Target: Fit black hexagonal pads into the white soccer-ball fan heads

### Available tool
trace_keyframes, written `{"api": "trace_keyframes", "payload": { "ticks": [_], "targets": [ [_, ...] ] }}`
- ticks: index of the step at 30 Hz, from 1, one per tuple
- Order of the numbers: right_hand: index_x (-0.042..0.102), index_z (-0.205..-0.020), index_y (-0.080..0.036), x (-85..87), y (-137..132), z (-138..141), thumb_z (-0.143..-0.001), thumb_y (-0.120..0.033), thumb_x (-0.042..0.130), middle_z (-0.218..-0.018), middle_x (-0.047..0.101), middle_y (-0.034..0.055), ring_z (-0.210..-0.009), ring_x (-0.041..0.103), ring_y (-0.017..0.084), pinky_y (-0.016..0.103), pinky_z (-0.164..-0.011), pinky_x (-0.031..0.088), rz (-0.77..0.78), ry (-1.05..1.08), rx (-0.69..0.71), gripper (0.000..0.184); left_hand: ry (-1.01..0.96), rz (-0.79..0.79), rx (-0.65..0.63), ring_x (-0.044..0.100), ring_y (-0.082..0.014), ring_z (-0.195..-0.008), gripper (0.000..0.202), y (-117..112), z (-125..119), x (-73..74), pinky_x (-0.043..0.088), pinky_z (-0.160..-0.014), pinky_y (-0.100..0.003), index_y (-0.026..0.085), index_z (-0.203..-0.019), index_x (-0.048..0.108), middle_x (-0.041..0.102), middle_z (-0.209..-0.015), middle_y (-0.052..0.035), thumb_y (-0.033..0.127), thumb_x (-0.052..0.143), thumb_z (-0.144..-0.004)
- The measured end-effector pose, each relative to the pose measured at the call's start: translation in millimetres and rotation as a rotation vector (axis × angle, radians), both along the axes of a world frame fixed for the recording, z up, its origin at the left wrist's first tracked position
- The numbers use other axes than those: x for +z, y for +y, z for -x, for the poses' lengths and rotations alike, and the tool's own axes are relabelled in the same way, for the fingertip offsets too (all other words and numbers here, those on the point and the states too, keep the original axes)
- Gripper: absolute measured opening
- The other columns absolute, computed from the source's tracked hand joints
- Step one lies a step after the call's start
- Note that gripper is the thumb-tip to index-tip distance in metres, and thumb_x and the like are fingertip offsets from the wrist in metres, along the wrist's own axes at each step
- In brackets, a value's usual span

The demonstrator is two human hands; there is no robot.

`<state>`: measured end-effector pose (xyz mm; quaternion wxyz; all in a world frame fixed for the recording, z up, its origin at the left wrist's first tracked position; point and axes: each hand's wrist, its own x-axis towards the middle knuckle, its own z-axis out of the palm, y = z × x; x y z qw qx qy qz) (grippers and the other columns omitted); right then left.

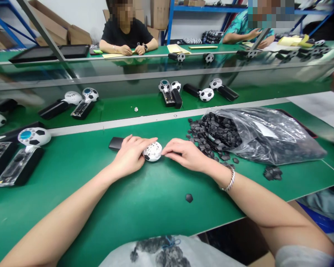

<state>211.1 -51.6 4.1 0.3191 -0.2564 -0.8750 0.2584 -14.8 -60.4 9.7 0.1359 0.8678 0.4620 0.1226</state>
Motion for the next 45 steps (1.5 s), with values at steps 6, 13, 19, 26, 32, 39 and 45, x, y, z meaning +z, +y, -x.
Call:
{"api": "trace_keyframes", "payload": {
  "ticks": [6,13,19,26,32,39,45],
  "targets": [
    [0.061,-0.086,-0.015,-8.7,-2.4,12.9,-0.083,-0.012,0.059,-0.083,0.063,0.0032,-0.080,0.054,0.016,0.030,-0.075,0.042,-0.050,0.070,0.018,0.005,-0.096,0.048,0.047,0.043,-0.0266,-0.110,0.070,-5.0,-7.5,-1.0,0.015,-0.106,-0.055,0.026,-0.127,0.041,0.054,-0.114,-0.0029,0.046,0.074,-0.069],
    [0.057,-0.091,-0.016,-15.8,-2.0,13.9,-0.079,-0.018,0.066,-0.090,0.056,0.0045,-0.087,0.052,0.016,0.029,-0.074,0.045,0.069,0.127,-0.093,0.015,-0.138,0.008,0.111,0.046,-0.0251,-0.105,0.055,-8.0,-14.3,-3.8,0.016,-0.107,-0.053,0.023,-0.118,0.049,0.055,-0.111,-0.0022,0.044,0.071,-0.072],
    [0.047,-0.110,-0.019,-20.0,-1.7,21.3,-0.081,-0.023,0.061,-0.115,0.052,0.0083,-0.103,0.052,0.018,0.027,-0.071,0.049,0.421,0.170,-0.093,0.033,-0.190,-0.016,0.105,0.048,-0.0238,-0.100,0.050,-6.6,-14.1,-5.6,0.026,-0.102,-0.048,0.024,-0.114,0.051,0.056,-0.109,-0.0010,0.035,0.072,-0.070],
    [0.063,-0.088,-0.017,-7.9,24.6,-9.4,-0.077,-0.024,0.068,-0.090,0.056,0.0046,-0.082,0.055,0.017,0.030,-0.077,0.044,0.134,-0.294,-0.376,0.013,-0.145,-0.018,0.024,0.042,-0.0262,-0.110,0.066,-7.2,-7.0,-8.0,0.013,-0.109,-0.055,0.023,-0.122,0.044,0.052,-0.115,-0.0033,0.045,0.076,-0.069],
    [0.066,-0.093,-0.015,-7.1,24.5,-11.8,-0.088,-0.020,0.054,-0.087,0.059,0.0069,-0.086,0.054,0.020,0.028,-0.075,0.043,-0.068,-0.683,-0.364,0.014,-0.056,0.039,-0.050,0.020,-0.0312,-0.128,0.068,-3.4,4.5,-1.9,0.005,-0.106,-0.065,0.031,-0.130,0.034,0.039,-0.131,-0.0037,0.027,0.072,-0.074],
    [0.061,-0.106,-0.013,-8.4,23.1,-14.7,-0.085,-0.001,0.044,-0.093,0.058,0.0104,-0.087,0.055,0.022,0.029,-0.073,0.042,-0.126,-0.726,-0.380,0.029,-0.213,0.099,0.080,0.008,-0.0342,-0.132,0.061,-9.7,1.4,-7.6,0.021,-0.107,-0.059,0.027,-0.127,0.041,0.026,-0.138,-0.0072,0.025,0.069,-0.073],
    [0.063,-0.097,-0.018,-6.2,19.6,-15.7,-0.091,-0.014,0.043,-0.090,0.057,0.0068,-0.077,0.057,0.017,0.026,-0.068,0.043,0.001,-0.543,-0.389,0.021,-0.335,0.157,-0.159,0.015,-0.0278,-0.132,0.051,-3.0,1.8,-6.5,0.010,-0.112,-0.055,0.021,-0.122,0.044,0.041,-0.128,-0.0060,0.016,0.060,-0.074]
  ]
}}
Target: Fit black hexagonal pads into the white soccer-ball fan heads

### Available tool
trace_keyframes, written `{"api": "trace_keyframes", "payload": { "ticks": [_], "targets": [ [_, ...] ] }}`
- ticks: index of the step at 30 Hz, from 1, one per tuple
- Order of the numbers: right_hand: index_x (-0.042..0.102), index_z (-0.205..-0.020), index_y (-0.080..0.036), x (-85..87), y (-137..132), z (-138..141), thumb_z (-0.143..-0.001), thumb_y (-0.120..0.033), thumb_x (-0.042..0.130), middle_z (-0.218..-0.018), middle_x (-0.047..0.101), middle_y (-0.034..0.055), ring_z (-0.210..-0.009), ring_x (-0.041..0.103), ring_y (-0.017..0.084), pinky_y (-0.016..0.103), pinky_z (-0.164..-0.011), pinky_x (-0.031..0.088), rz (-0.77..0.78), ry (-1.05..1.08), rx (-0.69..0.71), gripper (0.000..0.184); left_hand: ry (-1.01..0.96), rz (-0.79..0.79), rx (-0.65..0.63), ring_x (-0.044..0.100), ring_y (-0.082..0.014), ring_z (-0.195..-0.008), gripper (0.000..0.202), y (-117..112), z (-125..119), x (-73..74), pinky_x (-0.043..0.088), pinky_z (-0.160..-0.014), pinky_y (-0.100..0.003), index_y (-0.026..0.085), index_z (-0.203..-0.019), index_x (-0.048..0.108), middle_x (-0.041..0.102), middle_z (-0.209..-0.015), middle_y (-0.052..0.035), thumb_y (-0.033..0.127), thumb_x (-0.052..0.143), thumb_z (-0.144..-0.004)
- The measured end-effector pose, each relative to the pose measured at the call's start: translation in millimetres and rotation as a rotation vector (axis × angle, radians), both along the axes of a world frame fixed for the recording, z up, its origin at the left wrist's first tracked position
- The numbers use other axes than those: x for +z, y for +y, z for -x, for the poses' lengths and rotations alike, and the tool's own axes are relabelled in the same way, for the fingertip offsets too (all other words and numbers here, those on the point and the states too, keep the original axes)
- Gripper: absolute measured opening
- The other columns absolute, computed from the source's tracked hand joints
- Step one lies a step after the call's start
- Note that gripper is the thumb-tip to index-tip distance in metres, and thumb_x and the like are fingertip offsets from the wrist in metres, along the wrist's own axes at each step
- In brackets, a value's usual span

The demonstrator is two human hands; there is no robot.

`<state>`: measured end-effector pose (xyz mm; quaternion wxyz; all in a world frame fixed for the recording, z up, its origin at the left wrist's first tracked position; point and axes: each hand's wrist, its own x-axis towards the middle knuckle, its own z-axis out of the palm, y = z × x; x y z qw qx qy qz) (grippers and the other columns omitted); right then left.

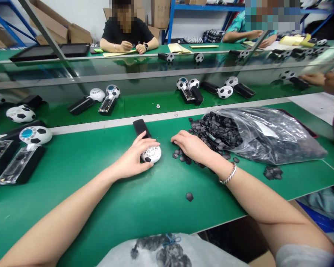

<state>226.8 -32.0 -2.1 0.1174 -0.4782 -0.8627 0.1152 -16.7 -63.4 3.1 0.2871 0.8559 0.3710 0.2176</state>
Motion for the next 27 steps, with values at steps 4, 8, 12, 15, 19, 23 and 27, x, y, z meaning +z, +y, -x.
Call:
{"api": "trace_keyframes", "payload": {
  "ticks": [4,8,12,15,19,23,27],
  "targets": [
    [0.059,-0.097,-0.019,1.8,-3.8,4.8,-0.091,-0.015,0.042,-0.074,0.061,0.0014,-0.062,0.058,0.013,0.023,-0.060,0.044,0.147,0.224,0.008,0.019,0.000,0.002,-0.022,0.013,-0.0266,-0.132,0.052,1.1,0.9,1.5,0.010,-0.113,-0.053,0.022,-0.122,0.044,0.041,-0.128,-0.0048,0.014,0.061,-0.073],
    [0.059,-0.090,-0.017,-2.0,-5.3,7.3,-0.087,-0.021,0.048,-0.073,0.064,0.0017,-0.063,0.062,0.013,0.022,-0.057,0.048,0.373,0.514,-0.046,0.012,0.007,-0.006,-0.023,0.013,-0.0274,-0.132,0.053,0.9,1.2,-0.1,0.010,-0.113,-0.053,0.022,-0.123,0.043,0.040,-0.129,-0.0050,0.014,0.060,-0.073],
    [0.059,-0.086,-0.016,-5.8,-5.8,10.0,-0.079,-0.020,0.060,-0.072,0.063,0.0011,-0.064,0.062,0.014,0.023,-0.059,0.049,0.285,0.611,-0.073,0.009,0.004,-0.006,-0.014,0.013,-0.0267,-0.132,0.053,0.4,2.2,-1.1,0.010,-0.113,-0.052,0.023,-0.123,0.043,0.040,-0.129,-0.0047,0.014,0.061,-0.073],
    [0.059,-0.099,-0.016,-2.4,-9.2,12.5,-0.080,-0.013,0.056,-0.080,0.063,0.0010,-0.066,0.062,0.012,0.023,-0.062,0.049,0.258,0.628,0.000,0.020,0.005,0.010,-0.008,0.009,-0.0276,-0.133,0.053,0.1,3.1,-1.1,0.013,-0.112,-0.054,0.022,-0.123,0.043,0.039,-0.130,-0.0052,0.015,0.061,-0.074],
    [0.062,-0.086,-0.017,5.4,-17.1,15.7,-0.084,-0.015,0.054,-0.076,0.062,0.0001,-0.062,0.057,0.010,0.023,-0.061,0.046,0.231,0.574,0.137,0.008,-0.017,0.027,-0.017,0.009,-0.0275,-0.133,0.054,0.8,3.6,-0.9,0.013,-0.112,-0.054,0.022,-0.123,0.044,0.039,-0.130,-0.0056,0.015,0.061,-0.073],
    [0.062,-0.081,-0.018,9.1,-23.3,19.0,-0.083,-0.017,0.058,-0.080,0.060,0.0025,-0.076,0.056,0.014,0.026,-0.070,0.044,0.072,0.583,0.236,0.004,-0.023,0.013,-0.033,0.012,-0.0270,-0.133,0.054,2.2,4.0,-0.9,0.012,-0.112,-0.054,0.022,-0.123,0.044,0.040,-0.129,-0.0057,0.014,0.061,-0.072],
    [0.059,-0.080,-0.016,6.8,-27.9,23.1,-0.082,-0.019,0.058,-0.074,0.060,0.0004,-0.066,0.054,0.012,0.023,-0.062,0.044,0.233,0.654,0.165,0.003,-0.015,0.004,-0.044,0.012,-0.0271,-0.133,0.054,2.6,5.4,-0.6,0.014,-0.112,-0.054,0.022,-0.123,0.043,0.040,-0.129,-0.0062,0.014,0.061,-0.072]
  ]
}}
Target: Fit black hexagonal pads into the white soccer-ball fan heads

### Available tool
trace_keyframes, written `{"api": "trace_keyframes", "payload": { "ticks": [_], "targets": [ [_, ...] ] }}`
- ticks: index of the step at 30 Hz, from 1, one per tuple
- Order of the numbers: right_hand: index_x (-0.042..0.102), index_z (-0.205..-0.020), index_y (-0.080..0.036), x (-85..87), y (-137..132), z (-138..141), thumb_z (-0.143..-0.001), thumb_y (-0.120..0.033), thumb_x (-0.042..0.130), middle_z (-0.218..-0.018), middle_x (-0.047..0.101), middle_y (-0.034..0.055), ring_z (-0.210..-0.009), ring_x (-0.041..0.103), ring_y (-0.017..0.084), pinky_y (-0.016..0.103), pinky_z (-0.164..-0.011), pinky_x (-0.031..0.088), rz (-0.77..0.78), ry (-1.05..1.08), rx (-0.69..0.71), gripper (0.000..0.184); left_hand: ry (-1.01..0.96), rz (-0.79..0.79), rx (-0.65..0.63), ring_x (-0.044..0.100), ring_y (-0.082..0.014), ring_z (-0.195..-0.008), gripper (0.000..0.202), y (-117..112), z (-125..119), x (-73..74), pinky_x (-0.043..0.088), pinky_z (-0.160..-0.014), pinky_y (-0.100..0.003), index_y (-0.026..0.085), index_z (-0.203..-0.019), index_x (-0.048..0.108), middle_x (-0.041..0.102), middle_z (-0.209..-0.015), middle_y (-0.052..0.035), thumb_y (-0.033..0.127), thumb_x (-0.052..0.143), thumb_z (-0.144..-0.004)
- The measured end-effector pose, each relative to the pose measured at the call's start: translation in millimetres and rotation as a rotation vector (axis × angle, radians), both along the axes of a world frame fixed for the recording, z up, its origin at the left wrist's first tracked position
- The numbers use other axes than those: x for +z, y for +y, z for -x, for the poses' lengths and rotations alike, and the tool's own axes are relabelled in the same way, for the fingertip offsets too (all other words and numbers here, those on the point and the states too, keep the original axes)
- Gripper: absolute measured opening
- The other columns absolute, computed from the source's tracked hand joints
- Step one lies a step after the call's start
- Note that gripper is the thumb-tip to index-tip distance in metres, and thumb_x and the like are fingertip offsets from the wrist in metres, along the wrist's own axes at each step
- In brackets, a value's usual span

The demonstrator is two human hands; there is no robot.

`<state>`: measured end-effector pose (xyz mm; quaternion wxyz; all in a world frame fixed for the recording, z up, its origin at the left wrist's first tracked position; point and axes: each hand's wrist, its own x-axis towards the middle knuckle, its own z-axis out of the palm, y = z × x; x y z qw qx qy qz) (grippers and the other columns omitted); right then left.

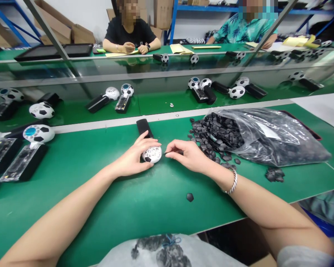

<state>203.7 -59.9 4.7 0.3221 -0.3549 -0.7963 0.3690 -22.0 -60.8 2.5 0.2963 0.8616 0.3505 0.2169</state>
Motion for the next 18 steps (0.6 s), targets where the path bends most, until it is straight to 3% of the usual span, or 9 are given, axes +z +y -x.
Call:
{"api": "trace_keyframes", "payload": {
  "ticks": [3,10,18],
  "targets": [
    [0.059,-0.080,-0.016,-3.6,-1.3,3.5,-0.082,-0.018,0.059,-0.076,0.060,0.0001,-0.068,0.054,0.012,0.024,-0.064,0.044,0.086,0.014,0.041,0.003,-0.020,0.010,-0.002,0.010,-0.0263,-0.134,0.053,-0.5,0.1,-0.3,0.014,-0.112,-0.054,0.021,-0.122,0.044,0.039,-0.130,-0.0064,0.013,0.060,-0.072],
    [0.063,-0.081,-0.017,-11.1,2.9,8.8,-0.079,-0.018,0.065,-0.079,0.054,0.0017,-0.077,0.050,0.014,0.027,-0.069,0.042,-0.038,0.041,0.076,0.003,-0.083,-0.004,0.003,0.022,-0.0267,-0.130,0.041,-3.7,-10.3,-3.8,0.012,-0.114,-0.052,0.019,-0.114,0.048,0.047,-0.122,-0.0068,0.028,0.066,-0.078],
    [0.058,-0.073,-0.015,-12.9,4.0,14.0,-0.074,-0.019,0.069,-0.079,0.048,-0.0004,-0.064,0.047,0.009,0.023,-0.061,0.042,0.114,0.119,0.042,0.012,-0.095,-0.013,0.080,0.015,-0.0276,-0.132,0.038,-7.5,-19.3,-3.7,0.017,-0.112,-0.053,0.018,-0.110,0.044,0.050,-0.115,-0.0066,0.019,0.061,-0.076]
  ]
}}
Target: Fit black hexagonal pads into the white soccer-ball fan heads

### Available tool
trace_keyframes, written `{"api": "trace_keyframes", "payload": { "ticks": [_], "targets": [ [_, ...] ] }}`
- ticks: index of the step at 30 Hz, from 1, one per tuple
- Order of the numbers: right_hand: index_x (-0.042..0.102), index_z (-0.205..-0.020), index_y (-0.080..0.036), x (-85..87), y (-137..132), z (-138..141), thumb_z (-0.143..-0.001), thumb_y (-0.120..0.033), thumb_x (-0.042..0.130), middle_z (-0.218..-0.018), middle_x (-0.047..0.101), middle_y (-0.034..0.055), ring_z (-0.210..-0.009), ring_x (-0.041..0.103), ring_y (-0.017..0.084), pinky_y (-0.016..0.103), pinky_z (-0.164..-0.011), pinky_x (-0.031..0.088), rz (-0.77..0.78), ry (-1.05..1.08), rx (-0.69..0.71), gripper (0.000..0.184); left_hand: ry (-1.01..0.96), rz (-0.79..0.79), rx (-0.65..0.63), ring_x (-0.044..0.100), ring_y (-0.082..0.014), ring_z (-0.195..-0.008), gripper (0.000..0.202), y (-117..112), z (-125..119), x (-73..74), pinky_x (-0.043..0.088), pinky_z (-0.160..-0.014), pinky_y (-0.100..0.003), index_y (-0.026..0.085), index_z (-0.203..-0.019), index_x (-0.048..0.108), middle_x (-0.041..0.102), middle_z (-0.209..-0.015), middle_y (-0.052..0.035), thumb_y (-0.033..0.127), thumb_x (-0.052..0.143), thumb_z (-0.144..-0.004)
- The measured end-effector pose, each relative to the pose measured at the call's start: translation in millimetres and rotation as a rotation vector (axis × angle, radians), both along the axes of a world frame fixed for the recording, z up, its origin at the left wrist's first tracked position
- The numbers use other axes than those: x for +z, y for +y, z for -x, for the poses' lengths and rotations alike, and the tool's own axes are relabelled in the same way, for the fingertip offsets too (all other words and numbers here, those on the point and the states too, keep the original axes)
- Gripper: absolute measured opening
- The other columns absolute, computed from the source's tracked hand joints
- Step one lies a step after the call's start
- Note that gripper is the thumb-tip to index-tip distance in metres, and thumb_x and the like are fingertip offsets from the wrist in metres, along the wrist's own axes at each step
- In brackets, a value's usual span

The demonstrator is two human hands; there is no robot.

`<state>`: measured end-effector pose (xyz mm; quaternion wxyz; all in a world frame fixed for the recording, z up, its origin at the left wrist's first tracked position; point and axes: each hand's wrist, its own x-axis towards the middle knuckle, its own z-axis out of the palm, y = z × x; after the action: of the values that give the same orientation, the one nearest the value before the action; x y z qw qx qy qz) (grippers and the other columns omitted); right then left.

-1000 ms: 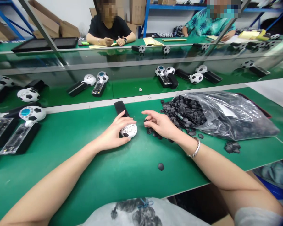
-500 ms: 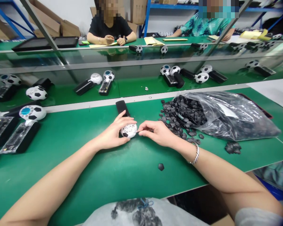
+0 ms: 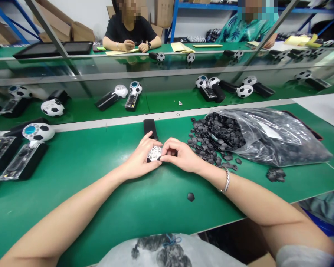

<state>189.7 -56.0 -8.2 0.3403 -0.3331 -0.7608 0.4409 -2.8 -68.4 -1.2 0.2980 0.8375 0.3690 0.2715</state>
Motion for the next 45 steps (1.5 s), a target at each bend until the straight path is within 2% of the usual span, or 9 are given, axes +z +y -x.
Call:
{"api": "trace_keyframes", "payload": {
  "ticks": [7,9,11,15,17,22,25,33,45],
  "targets": [
    [0.055,-0.073,-0.015,3.1,0.0,4.9,-0.069,-0.015,0.071,-0.071,0.051,-0.0029,-0.058,0.047,0.009,0.021,-0.056,0.041,0.149,0.018,0.000,0.016,0.010,-0.033,-0.029,0.036,-0.0235,-0.121,0.032,0.5,-5.1,0.5,0.010,-0.115,-0.048,0.019,-0.102,0.046,0.053,-0.105,-0.0029,0.014,0.058,-0.072],
    [0.058,-0.079,-0.016,2.9,-2.9,4.9,-0.075,-0.016,0.066,-0.075,0.054,-0.0007,-0.066,0.051,0.011,0.024,-0.064,0.044,-0.008,0.000,0.031,0.008,0.011,-0.032,-0.012,0.036,-0.0236,-0.121,0.031,-0.2,-4.1,-0.7,0.010,-0.115,-0.048,0.018,-0.102,0.046,0.053,-0.105,-0.0037,0.015,0.057,-0.073],
    [0.061,-0.085,-0.017,1.6,-5.4,3.6,-0.083,-0.018,0.058,-0.082,0.056,0.0024,-0.077,0.053,0.014,0.027,-0.072,0.045,-0.246,-0.047,0.076,0.003,0.005,0.008,0.022,0.024,-0.0259,-0.129,0.036,-0.6,-1.5,-2.3,0.015,-0.114,-0.049,0.018,-0.106,0.045,0.049,-0.113,-0.0062,0.018,0.060,-0.074],
    [0.062,-0.093,-0.017,-1.7,-7.7,-0.9,-0.092,-0.022,0.045,-0.088,0.058,0.0068,-0.080,0.053,0.016,0.027,-0.070,0.045,-0.613,-0.181,0.099,0.018,-0.003,0.122,0.026,0.004,-0.0278,-0.134,0.052,0.4,4.0,-4.6,0.022,-0.110,-0.051,0.019,-0.117,0.041,0.039,-0.128,-0.0084,0.026,0.068,-0.073],
    [0.062,-0.093,-0.017,-1.2,-8.7,-2.1,-0.092,-0.021,0.044,-0.090,0.059,0.0067,-0.080,0.053,0.017,0.028,-0.069,0.044,-0.702,-0.270,0.099,0.019,-0.015,0.128,0.005,0.004,-0.0282,-0.134,0.055,1.5,5.2,-5.1,0.020,-0.110,-0.052,0.019,-0.118,0.041,0.040,-0.127,-0.0088,0.026,0.070,-0.072],
    [0.061,-0.091,-0.015,1.0,-10.0,-0.7,-0.095,-0.021,0.036,-0.090,0.061,0.0064,-0.080,0.053,0.017,0.029,-0.071,0.043,-0.713,-0.416,0.103,0.025,-0.052,0.116,-0.007,0.005,-0.0286,-0.134,0.056,4.8,8.0,-6.2,0.018,-0.110,-0.053,0.018,-0.119,0.043,0.041,-0.127,-0.0095,0.031,0.071,-0.072],
    [0.060,-0.086,-0.012,-2.4,-7.5,-1.1,-0.096,-0.020,0.031,-0.083,0.061,0.0093,-0.076,0.051,0.020,0.032,-0.067,0.044,-0.839,-0.433,0.150,0.032,-0.061,0.133,0.005,0.005,-0.0286,-0.134,0.058,6.6,11.5,-6.9,0.017,-0.111,-0.053,0.019,-0.120,0.043,0.039,-0.129,-0.0097,0.037,0.071,-0.072],
    [0.061,-0.094,-0.015,-0.9,-4.3,-8.2,-0.090,-0.016,0.050,-0.086,0.058,0.0067,-0.082,0.055,0.014,0.026,-0.074,0.046,-0.508,-0.077,0.053,0.012,-0.080,0.129,-0.006,0.006,-0.0283,-0.134,0.059,7.5,14.9,-8.1,0.015,-0.110,-0.054,0.020,-0.119,0.045,0.041,-0.128,-0.0091,0.044,0.071,-0.072],
    [0.064,-0.084,-0.016,5.0,-8.9,-1.8,-0.083,-0.012,0.059,-0.083,0.063,0.0028,-0.080,0.057,0.014,0.024,-0.073,0.044,-0.301,-0.043,0.010,0.006,-0.050,0.060,-0.016,0.007,-0.0298,-0.133,0.055,6.8,10.7,-9.9,0.018,-0.109,-0.056,0.019,-0.120,0.043,0.041,-0.126,-0.0094,0.033,0.070,-0.074]
  ]
}}
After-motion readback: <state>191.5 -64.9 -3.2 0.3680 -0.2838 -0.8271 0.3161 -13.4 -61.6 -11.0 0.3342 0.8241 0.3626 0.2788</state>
